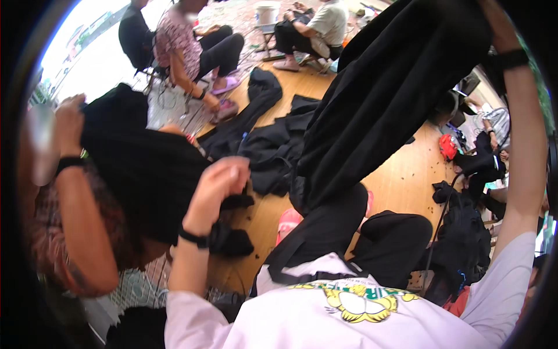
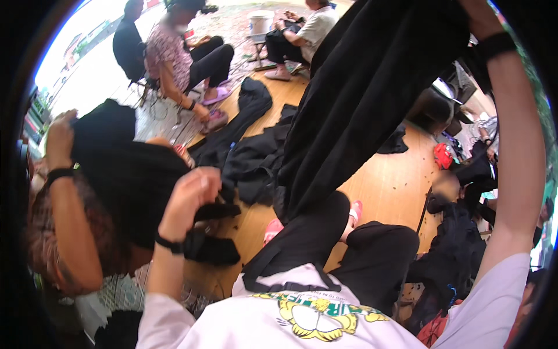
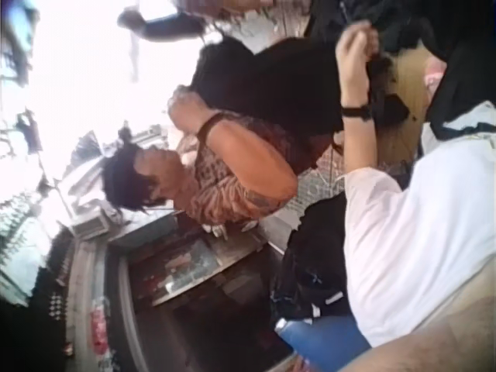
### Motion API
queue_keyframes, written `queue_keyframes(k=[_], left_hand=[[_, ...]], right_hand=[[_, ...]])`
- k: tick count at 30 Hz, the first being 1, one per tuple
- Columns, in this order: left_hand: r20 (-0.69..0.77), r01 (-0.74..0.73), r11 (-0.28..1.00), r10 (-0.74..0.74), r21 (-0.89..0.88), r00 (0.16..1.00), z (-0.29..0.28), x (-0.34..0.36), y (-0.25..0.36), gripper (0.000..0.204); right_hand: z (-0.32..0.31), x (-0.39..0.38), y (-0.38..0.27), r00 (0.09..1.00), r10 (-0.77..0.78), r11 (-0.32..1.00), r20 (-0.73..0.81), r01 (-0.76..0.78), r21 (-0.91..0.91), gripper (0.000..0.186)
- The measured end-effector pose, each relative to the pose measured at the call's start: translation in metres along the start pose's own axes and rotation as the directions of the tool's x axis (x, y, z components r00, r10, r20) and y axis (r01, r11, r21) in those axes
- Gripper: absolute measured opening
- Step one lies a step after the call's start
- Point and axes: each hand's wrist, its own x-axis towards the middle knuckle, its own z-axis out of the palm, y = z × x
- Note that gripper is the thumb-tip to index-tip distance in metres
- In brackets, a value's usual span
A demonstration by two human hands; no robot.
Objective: Inspecting and trimming loose threads from black trousers in a shared workspace.
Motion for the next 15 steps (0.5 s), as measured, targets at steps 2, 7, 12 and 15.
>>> queue_keyframes(k=[2,7,12,15], left_hand=[[-0.034,0.14,0.986,-0.143,-0.088,0.989,-0.013,-0.014,-0.074,0.023],[-0.112,0.458,0.881,-0.471,-0.123,0.875,0.003,-0.039,-0.14,0.021],[-0.094,0.525,0.851,-0.522,0.011,0.848,0.015,0.006,-0.155,0.024],[-0.137,0.505,0.863,-0.502,-0.014,0.854,0.011,0.024,-0.144,0.023]], right_hand=[[-0.034,0.038,0.036,0.986,0.16,0.982,-0.053,-0.165,-0.096,0.027],[-0.114,0.123,0.166,0.883,-0.093,0.692,-0.461,-0.275,-0.668,0.038],[-0.185,0.234,0.193,0.522,-0.289,0.688,-0.802,-0.469,-0.553,0.056],[-0.171,0.236,0.178,0.483,-0.096,0.84,-0.871,-0.43,-0.331,0.041]])
